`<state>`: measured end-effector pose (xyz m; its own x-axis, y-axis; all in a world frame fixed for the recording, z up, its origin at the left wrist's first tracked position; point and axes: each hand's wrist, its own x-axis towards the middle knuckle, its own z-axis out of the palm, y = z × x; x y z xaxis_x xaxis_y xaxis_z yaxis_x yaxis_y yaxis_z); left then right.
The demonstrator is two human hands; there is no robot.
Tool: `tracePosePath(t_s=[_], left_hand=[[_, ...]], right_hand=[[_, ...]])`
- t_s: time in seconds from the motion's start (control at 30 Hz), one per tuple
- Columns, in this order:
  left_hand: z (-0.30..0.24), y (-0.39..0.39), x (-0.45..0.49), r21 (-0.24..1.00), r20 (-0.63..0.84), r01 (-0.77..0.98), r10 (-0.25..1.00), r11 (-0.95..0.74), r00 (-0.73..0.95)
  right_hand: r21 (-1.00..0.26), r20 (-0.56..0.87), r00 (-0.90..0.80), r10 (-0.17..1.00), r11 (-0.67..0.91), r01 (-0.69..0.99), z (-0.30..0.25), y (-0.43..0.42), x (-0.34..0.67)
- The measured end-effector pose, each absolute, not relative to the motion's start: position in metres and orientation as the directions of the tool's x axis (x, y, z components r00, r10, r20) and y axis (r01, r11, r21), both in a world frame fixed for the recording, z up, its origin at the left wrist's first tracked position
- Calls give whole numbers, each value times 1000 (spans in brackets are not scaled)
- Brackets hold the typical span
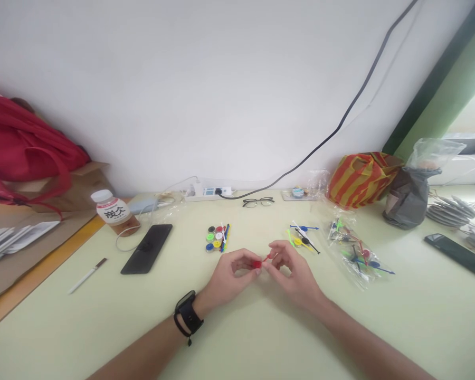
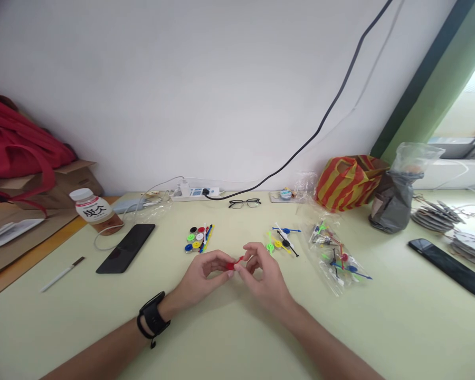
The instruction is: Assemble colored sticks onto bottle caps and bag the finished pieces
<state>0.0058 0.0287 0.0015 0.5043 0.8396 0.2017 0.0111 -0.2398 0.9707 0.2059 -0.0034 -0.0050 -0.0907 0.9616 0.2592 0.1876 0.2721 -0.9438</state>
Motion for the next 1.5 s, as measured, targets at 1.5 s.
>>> tracePosePath(t_s=[1.5], left_hand=[[-6, 37, 3, 996, 66, -84, 876, -29, 479]], right_hand=[[-871, 338, -75, 938, 342, 352, 0, 12, 230]])
